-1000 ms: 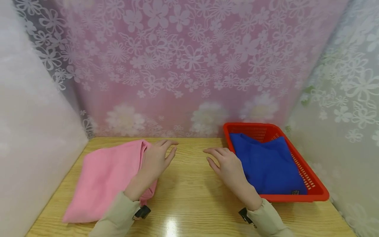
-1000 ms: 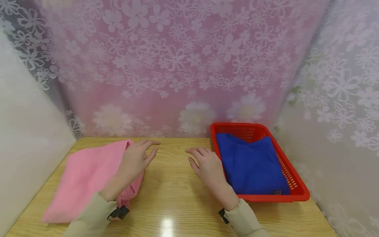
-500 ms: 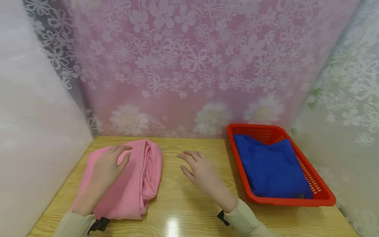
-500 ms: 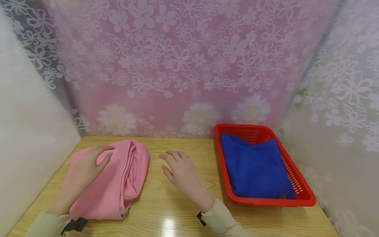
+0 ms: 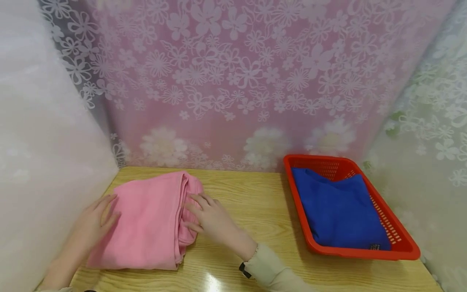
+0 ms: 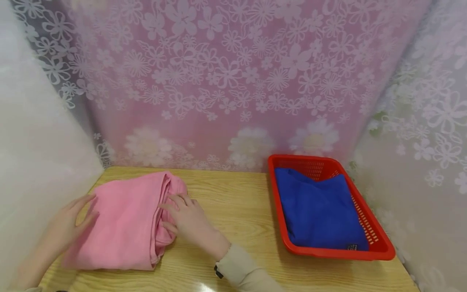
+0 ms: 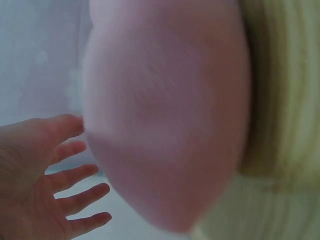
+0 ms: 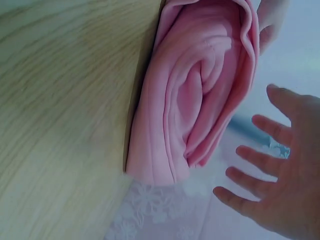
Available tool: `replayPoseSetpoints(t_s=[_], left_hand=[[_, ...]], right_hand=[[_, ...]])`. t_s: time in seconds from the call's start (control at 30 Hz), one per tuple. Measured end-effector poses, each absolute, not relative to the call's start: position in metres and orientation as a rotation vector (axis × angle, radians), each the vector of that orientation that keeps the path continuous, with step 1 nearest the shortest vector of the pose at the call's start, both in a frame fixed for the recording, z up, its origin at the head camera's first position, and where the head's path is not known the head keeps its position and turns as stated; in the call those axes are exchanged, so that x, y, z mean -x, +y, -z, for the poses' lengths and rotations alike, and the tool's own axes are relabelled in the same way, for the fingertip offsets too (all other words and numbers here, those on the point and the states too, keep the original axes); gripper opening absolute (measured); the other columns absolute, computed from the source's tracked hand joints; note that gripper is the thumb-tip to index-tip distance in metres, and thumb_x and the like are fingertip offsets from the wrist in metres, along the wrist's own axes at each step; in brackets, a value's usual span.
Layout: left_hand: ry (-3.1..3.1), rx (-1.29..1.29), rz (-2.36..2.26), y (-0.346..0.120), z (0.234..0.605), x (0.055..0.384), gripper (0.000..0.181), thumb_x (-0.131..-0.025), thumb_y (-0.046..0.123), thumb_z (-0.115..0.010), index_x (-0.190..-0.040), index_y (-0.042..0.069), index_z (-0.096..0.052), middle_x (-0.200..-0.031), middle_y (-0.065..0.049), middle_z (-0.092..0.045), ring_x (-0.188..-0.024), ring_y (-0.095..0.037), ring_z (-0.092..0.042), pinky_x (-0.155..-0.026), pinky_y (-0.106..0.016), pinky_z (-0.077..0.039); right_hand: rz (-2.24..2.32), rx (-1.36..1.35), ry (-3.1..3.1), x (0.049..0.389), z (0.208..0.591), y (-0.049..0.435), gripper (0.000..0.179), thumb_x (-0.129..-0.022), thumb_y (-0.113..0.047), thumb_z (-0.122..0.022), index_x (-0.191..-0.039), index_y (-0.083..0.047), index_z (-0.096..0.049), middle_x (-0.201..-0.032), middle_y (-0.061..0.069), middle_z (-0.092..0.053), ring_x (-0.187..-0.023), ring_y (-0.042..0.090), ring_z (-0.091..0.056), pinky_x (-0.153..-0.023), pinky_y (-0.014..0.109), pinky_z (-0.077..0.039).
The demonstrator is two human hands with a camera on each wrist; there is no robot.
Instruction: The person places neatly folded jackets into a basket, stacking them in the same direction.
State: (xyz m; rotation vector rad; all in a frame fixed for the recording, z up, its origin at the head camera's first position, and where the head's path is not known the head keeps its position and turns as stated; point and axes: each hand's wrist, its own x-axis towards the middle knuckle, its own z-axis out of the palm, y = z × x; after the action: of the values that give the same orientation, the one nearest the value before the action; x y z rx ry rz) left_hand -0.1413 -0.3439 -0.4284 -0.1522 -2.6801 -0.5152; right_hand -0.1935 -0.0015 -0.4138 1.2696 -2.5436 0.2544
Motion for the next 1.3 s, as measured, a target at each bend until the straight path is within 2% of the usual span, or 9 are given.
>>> replayPoseSetpoints(t_s=[0.2,0.3,0.5,0.7,0.87,0.97,1.17,1.3], left_hand=[[-2.869,0.079,0.573,-0.364,0.44,0.131,0.058,-0.105,0.033,-0.056,-0.146,-0.007,-0.045,-0.14,-0.04,-0.046,-0.126,-0.061,-0.043,-0.097,-0.072,-0.036],[-2.944,0.079,0.609,-0.365,0.443,0.129,0.062,-0.107,0.036,-0.052,-0.151,-0.005,-0.04,-0.14,-0.039,-0.048,-0.125,-0.06,-0.047,-0.095,-0.071,-0.039],[-3.064,0.049,0.676,-0.362,0.444,0.133,0.068,-0.11,0.043,-0.041,-0.158,-0.003,-0.026,-0.136,-0.039,-0.052,-0.118,-0.055,-0.056,-0.092,-0.068,-0.044],[-3.036,0.077,0.687,-0.357,0.444,0.131,0.067,-0.109,0.041,-0.045,-0.156,-0.003,-0.03,-0.127,-0.037,-0.06,-0.111,-0.049,-0.063,-0.09,-0.065,-0.047],[-3.019,0.087,0.711,-0.349,0.446,0.129,0.066,-0.108,0.041,-0.047,-0.156,-0.002,-0.032,-0.13,-0.035,-0.059,-0.111,-0.05,-0.063,-0.089,-0.065,-0.048],[-3.013,0.089,0.708,-0.343,0.448,0.13,0.066,-0.108,0.042,-0.048,-0.156,-0.001,-0.033,-0.133,-0.033,-0.059,-0.111,-0.049,-0.064,-0.089,-0.064,-0.049],[-2.976,0.126,0.69,-0.328,0.452,0.133,0.065,-0.106,0.041,-0.053,-0.155,0.001,-0.037,-0.123,-0.031,-0.065,-0.107,-0.049,-0.065,-0.088,-0.065,-0.049],[-2.985,0.118,0.712,-0.317,0.453,0.134,0.067,-0.105,0.043,-0.053,-0.156,0.002,-0.037,-0.129,-0.032,-0.062,-0.112,-0.05,-0.063,-0.091,-0.066,-0.047]], right_hand=[[-0.19,-1.441,-2.586,0.191,0.419,-0.018,0.056,-0.103,-0.055,-0.047,-0.154,-0.031,-0.044,-0.164,0.002,-0.033,-0.15,0.023,-0.031,-0.109,0.049,-0.044],[-0.182,-1.494,-2.637,0.192,0.424,-0.02,0.058,-0.103,-0.058,-0.042,-0.156,-0.034,-0.04,-0.165,-0.001,-0.03,-0.152,0.02,-0.027,-0.112,0.049,-0.04],[-0.261,-1.518,-2.749,0.194,0.433,-0.013,0.059,-0.101,-0.061,-0.041,-0.155,-0.038,-0.038,-0.167,-0.006,-0.026,-0.153,0.017,-0.022,-0.111,0.056,-0.038],[-0.282,-1.517,-2.772,0.194,0.433,-0.007,0.058,-0.101,-0.061,-0.042,-0.154,-0.038,-0.04,-0.166,-0.007,-0.026,-0.153,0.017,-0.022,-0.111,0.058,-0.038],[-0.323,-1.507,-2.766,0.195,0.435,0.001,0.055,-0.101,-0.059,-0.043,-0.151,-0.037,-0.044,-0.165,-0.008,-0.029,-0.152,0.015,-0.025,-0.111,0.056,-0.038],[-0.337,-1.487,-2.751,0.195,0.435,0.006,0.052,-0.102,-0.058,-0.043,-0.148,-0.036,-0.049,-0.163,-0.007,-0.034,-0.15,0.015,-0.03,-0.111,0.053,-0.039],[-0.38,-1.396,-2.744,0.195,0.435,0.018,0.046,-0.102,-0.056,-0.042,-0.139,-0.034,-0.06,-0.155,-0.005,-0.045,-0.143,0.017,-0.041,-0.107,0.051,-0.043],[-0.441,-1.345,-2.746,0.197,0.433,0.026,0.041,-0.102,-0.053,-0.047,-0.132,-0.033,-0.067,-0.15,-0.005,-0.051,-0.139,0.017,-0.046,-0.105,0.051,-0.044]])
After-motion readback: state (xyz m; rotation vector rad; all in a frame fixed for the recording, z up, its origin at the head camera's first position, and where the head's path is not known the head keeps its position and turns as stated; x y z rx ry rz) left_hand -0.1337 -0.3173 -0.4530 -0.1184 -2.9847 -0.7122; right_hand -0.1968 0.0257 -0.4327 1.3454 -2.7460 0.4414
